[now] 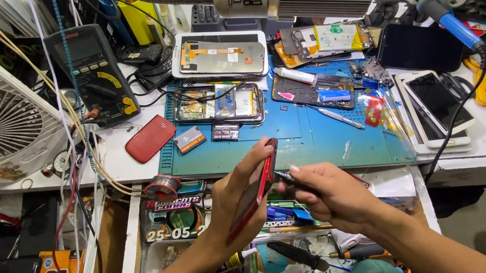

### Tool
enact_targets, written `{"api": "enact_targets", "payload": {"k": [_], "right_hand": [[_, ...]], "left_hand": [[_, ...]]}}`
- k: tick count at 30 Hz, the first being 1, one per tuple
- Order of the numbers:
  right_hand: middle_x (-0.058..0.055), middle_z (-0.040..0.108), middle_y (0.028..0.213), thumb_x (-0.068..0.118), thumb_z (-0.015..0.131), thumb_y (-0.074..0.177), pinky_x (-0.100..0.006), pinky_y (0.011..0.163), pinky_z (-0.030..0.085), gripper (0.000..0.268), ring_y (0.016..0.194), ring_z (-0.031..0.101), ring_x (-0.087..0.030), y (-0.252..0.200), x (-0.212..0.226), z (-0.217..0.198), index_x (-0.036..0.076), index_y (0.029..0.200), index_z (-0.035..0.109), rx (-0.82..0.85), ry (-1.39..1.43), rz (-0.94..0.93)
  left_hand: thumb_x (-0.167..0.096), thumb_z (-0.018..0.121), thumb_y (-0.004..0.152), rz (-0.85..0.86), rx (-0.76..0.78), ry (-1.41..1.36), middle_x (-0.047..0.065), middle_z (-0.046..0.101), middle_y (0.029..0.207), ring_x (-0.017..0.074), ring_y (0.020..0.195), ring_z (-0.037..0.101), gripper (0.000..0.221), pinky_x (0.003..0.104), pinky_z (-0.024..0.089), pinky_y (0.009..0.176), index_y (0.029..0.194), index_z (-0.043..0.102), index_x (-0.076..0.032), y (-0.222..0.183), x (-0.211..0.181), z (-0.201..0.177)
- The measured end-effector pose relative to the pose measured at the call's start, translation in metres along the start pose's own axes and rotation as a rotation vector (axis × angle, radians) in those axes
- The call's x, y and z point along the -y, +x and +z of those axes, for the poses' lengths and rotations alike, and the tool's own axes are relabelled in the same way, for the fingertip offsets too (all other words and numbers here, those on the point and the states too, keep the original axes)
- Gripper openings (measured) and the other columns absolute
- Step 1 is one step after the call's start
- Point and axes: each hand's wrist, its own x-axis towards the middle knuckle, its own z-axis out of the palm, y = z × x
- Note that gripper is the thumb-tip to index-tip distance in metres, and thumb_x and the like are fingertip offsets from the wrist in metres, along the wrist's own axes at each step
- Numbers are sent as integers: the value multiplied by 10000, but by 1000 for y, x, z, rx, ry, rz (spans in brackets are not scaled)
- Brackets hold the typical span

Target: Disassembling and inspecting the internal components of a mobile phone on a repair bench.

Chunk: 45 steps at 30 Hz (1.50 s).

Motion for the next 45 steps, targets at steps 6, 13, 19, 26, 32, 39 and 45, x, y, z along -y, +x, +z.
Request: {"api": "enact_targets", "payload": {"k": [6,13,19,26,32,39,45], "right_hand": [[-69,590,729,168,580,1024,-336,352,356,181,411,472,-187,-1,-25,-6,36,1141,623,-375,-1702,-1258],[22,338,502,287,598,1033,-222,320,119,357,365,177,-58,-5,-3,-1,-40,958,719,80,4,45],[-33,516,677,228,550,1053,-337,356,315,224,394,421,-160,-3,-25,-3,53,1143,656,-447,-1772,-1303],[-3,377,531,284,566,1034,-271,422,192,374,452,272,-109,-12,6,12,-7,1002,801,-91,-400,-70],[-41,554,703,191,573,1039,-326,344,341,230,403,440,-157,-4,-22,1,21,1179,641,-389,-1733,-1287],[31,452,476,318,477,1094,-223,311,177,402,315,225,-69,4,-12,-4,-7,991,690,101,72,4],[-32,516,682,154,589,1031,-333,319,300,283,360,398,-143,2,-34,-8,13,1272,638,-408,-1901,-1209]], "left_hand": [[-40,595,988,-148,-42,-18,121,720,1352,120,532,563,535,276,511,525,1471,441,-210,-1,-13,1],[149,554,795,8,-38,27,300,539,1510,300,1013,824,805,271,649,820,1500,394,-206,-10,-2,8],[-5,605,970,-93,-31,-7,223,591,1497,148,633,652,596,266,564,606,1503,401,-177,-12,-5,10],[143,581,852,74,-69,104,309,536,1510,232,837,786,761,296,626,787,1525,385,-151,-17,6,15],[38,619,964,-16,-55,84,220,598,1488,197,789,717,645,274,580,720,1533,385,-156,-14,0,13],[68,535,852,38,5,-69,314,629,1405,177,797,774,761,264,644,651,1552,347,-164,-11,0,10],[-29,587,1026,-167,-91,-54,58,679,739,101,469,544,437,269,466,419,1430,461,-136,0,-10,14]]}}
